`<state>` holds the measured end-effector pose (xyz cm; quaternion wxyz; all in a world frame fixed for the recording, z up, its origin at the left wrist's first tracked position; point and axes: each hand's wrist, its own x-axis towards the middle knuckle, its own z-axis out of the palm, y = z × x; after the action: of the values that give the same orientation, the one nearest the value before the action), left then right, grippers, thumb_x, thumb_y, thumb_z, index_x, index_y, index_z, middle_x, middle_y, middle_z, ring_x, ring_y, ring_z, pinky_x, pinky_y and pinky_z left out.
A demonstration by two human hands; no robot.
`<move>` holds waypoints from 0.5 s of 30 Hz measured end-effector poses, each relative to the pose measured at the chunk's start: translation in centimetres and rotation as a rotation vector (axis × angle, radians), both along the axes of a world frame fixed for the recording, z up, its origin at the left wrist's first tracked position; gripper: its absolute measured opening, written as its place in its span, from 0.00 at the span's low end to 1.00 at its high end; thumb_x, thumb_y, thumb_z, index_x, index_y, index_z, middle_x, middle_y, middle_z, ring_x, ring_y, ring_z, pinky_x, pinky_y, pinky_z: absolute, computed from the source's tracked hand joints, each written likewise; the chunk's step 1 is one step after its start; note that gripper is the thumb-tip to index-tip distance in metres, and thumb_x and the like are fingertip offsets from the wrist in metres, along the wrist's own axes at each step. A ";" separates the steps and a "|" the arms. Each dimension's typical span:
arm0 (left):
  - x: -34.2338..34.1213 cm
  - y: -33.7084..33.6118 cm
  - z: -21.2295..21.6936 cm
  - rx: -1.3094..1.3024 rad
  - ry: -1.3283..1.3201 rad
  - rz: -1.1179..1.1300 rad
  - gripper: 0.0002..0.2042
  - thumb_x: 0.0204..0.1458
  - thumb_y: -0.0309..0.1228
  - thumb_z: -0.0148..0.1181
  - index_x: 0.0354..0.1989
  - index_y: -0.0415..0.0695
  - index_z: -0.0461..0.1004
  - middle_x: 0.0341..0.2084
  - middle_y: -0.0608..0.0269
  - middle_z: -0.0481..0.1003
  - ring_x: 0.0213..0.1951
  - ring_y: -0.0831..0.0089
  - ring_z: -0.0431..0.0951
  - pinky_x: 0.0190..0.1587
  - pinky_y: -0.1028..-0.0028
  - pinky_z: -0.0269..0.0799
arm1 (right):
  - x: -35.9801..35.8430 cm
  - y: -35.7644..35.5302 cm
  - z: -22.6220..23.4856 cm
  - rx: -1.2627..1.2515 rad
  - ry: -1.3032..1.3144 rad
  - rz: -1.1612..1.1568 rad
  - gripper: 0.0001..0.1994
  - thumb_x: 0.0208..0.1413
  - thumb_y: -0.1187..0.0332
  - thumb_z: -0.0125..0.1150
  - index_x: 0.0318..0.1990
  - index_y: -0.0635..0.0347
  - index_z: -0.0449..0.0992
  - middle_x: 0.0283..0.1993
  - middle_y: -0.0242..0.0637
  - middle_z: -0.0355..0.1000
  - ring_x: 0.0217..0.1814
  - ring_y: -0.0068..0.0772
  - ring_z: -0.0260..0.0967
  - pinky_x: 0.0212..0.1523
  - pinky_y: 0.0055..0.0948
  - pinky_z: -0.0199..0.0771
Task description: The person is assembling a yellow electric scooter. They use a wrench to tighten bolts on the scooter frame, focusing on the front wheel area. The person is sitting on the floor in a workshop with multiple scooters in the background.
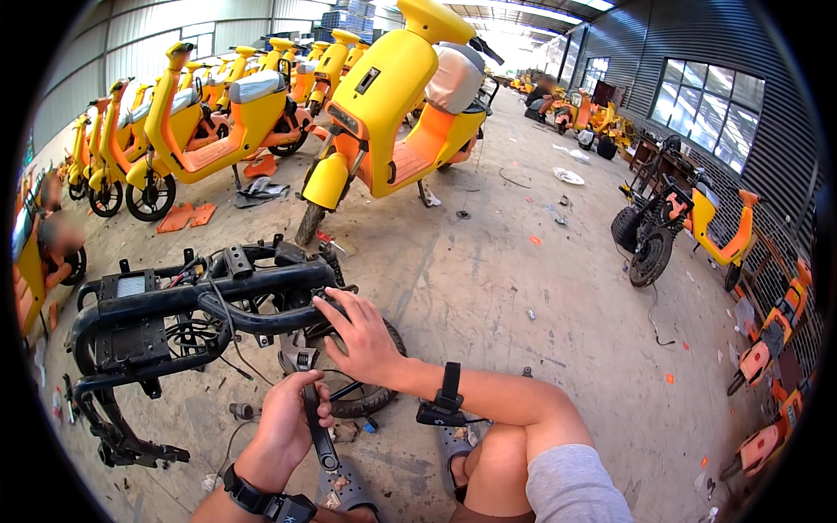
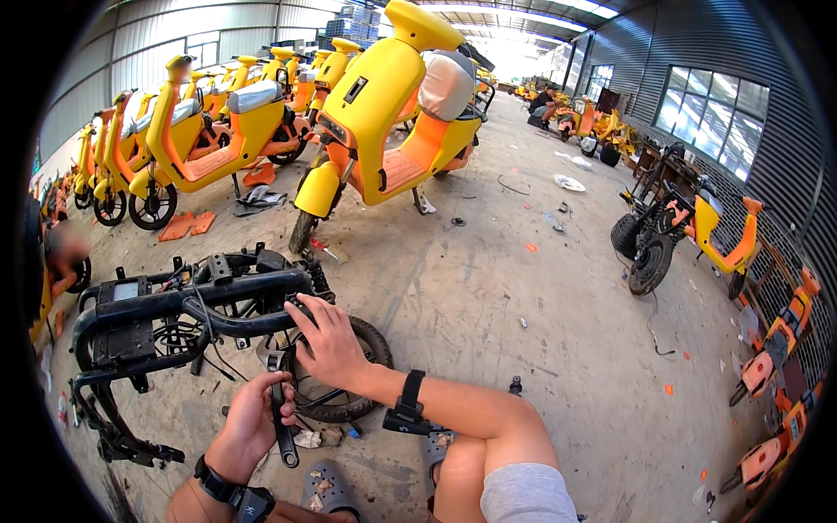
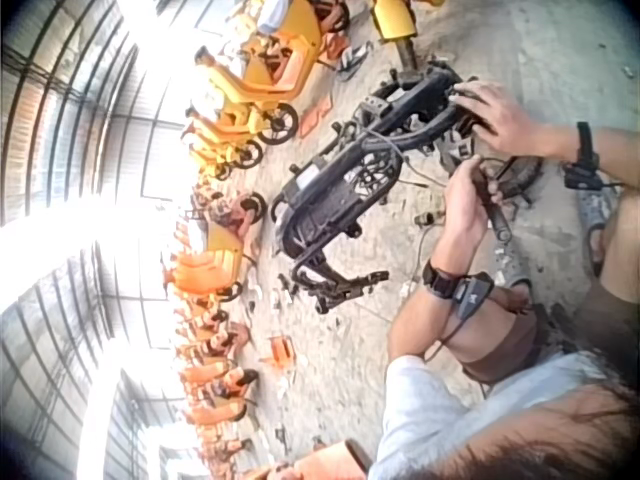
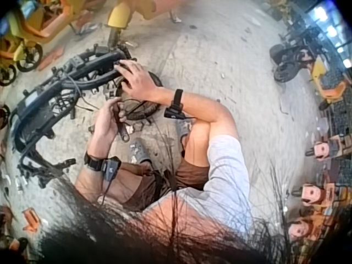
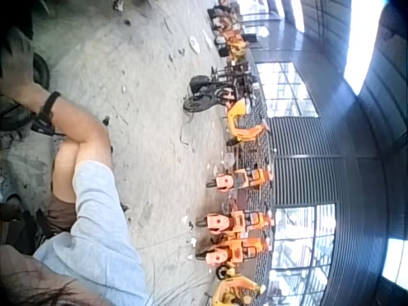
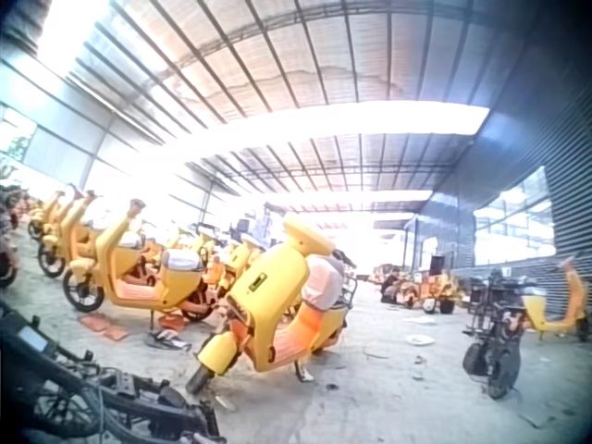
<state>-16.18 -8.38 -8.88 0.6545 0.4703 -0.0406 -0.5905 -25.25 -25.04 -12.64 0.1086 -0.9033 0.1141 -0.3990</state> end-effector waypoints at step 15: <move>0.0 0.0 -0.3 0.006 -0.004 -0.003 0.09 0.57 0.30 0.51 0.43 0.39 0.66 0.24 0.61 0.69 0.21 0.72 0.66 0.24 0.72 0.62 | 1.3 -0.6 1.0 0.113 -0.131 -0.045 0.20 0.51 0.67 0.58 0.53 0.62 0.70 0.48 0.45 0.68 0.53 0.45 0.65 0.54 0.41 0.62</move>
<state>-16.14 -8.38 -9.20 0.6521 0.4732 -0.0409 -0.5909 -23.92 -25.67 -11.62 0.1573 -0.8649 0.1494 -0.4525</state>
